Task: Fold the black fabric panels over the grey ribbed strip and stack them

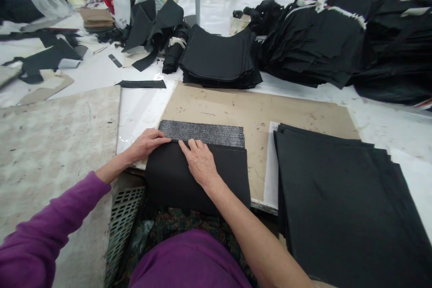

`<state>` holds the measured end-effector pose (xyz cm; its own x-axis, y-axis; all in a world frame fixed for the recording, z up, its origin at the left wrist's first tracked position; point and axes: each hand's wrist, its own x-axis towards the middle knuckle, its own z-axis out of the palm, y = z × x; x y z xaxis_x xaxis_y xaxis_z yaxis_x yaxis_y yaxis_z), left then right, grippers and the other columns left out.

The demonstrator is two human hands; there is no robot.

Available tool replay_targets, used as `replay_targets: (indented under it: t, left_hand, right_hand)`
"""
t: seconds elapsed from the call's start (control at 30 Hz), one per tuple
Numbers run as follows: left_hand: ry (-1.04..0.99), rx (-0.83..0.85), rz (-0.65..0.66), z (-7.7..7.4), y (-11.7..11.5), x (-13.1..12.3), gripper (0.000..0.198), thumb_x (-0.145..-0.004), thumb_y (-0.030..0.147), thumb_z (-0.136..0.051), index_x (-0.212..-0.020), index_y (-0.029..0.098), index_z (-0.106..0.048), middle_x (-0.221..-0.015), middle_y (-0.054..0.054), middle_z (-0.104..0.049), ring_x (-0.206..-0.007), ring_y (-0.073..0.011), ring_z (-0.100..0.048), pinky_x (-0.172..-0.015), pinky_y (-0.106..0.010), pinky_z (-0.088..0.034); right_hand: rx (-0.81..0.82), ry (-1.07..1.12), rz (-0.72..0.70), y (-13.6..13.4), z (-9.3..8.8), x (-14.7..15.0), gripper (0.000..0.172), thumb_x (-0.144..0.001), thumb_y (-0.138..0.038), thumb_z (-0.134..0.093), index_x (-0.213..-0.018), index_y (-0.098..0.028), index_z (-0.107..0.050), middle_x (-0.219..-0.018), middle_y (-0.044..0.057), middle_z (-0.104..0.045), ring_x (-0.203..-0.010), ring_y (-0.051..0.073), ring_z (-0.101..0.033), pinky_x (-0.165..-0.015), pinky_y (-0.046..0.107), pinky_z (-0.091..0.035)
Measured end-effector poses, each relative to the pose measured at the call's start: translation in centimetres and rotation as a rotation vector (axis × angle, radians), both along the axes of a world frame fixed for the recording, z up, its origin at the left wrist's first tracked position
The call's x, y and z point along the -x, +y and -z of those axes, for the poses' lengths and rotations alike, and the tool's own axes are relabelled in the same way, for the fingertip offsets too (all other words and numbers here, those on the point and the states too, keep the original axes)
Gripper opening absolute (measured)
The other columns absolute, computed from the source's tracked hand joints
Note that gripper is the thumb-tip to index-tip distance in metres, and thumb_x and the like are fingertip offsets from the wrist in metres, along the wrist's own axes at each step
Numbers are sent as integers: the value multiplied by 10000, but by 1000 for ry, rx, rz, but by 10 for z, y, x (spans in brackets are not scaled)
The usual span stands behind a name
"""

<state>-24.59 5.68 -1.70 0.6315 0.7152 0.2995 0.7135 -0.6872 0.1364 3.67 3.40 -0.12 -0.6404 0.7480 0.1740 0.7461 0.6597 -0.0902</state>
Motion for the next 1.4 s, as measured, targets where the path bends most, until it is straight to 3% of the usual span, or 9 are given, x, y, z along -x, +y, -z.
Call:
replay_targets:
  t: [0.33, 0.47, 0.57, 0.67, 0.83, 1.0, 1.4]
  left_hand:
    - [271, -77, 32, -18, -7, -4, 354, -1006, 194, -480, -1343, 249, -575, -1103, -85, -642, -987, -206, -539, -954, -394, -373]
    - [311, -78, 41, -26, -11, -7, 349, -1013, 214, -477, -1349, 252, -566, -1126, -85, -643, -966, -197, -561, -959, -393, -387]
    - [222, -33, -12, -24, -11, -5, 338, -1005, 208, -494, -1326, 261, -586, -1139, -78, -639, -996, -196, -580, -903, -355, -438]
    - [-17, 59, -101, -16, -12, 2, 300, -1006, 217, -496, -1280, 241, -616, -1109, -70, -641, -1016, -178, -601, -868, -305, -487]
    - [-227, 139, -114, -4, -14, 15, 234, -1013, 269, -500, -1133, 229, -697, -1034, -53, -650, -976, -156, -621, -844, -272, -521]
    - [-126, 85, -104, -4, -16, 19, 279, -1026, 243, -454, -1179, 233, -687, -1087, -65, -658, -1001, -166, -613, -863, -292, -529]
    - [230, -47, 13, -23, -24, 24, 341, -997, 160, -485, -1326, 184, -573, -1125, -111, -646, -997, -203, -573, -870, -322, -500]
  right_hand:
    - [-37, -59, -36, 6, -11, 7, 442, -982, -139, -437, -1407, -210, -535, -1109, 122, -568, -977, 259, -463, -852, 383, -403]
    - [-68, -25, -80, 10, -14, 23, 367, -981, -120, -440, -1306, -172, -601, -1148, 125, -579, -1047, 259, -472, -909, 377, -404]
    - [-83, 2, -117, 9, -7, 36, 422, -967, -74, -417, -1364, -133, -546, -1181, 129, -583, -1059, 252, -474, -906, 361, -419]
    - [-86, 4, -119, 7, 1, 42, 438, -960, -76, -418, -1384, -117, -522, -1147, 134, -591, -1044, 259, -475, -900, 375, -431]
    - [-71, -13, -99, 6, 4, 42, 515, -959, -73, -396, -1461, -169, -464, -1146, 125, -580, -1022, 255, -466, -884, 377, -429]
    - [-69, -44, -95, 5, -1, 45, 540, -967, -88, -389, -1487, -222, -449, -1117, 118, -567, -996, 262, -456, -846, 384, -423]
    - [-114, -63, -89, 3, -3, 48, 473, -986, -136, -398, -1442, -209, -496, -1114, 128, -561, -975, 268, -450, -816, 396, -410]
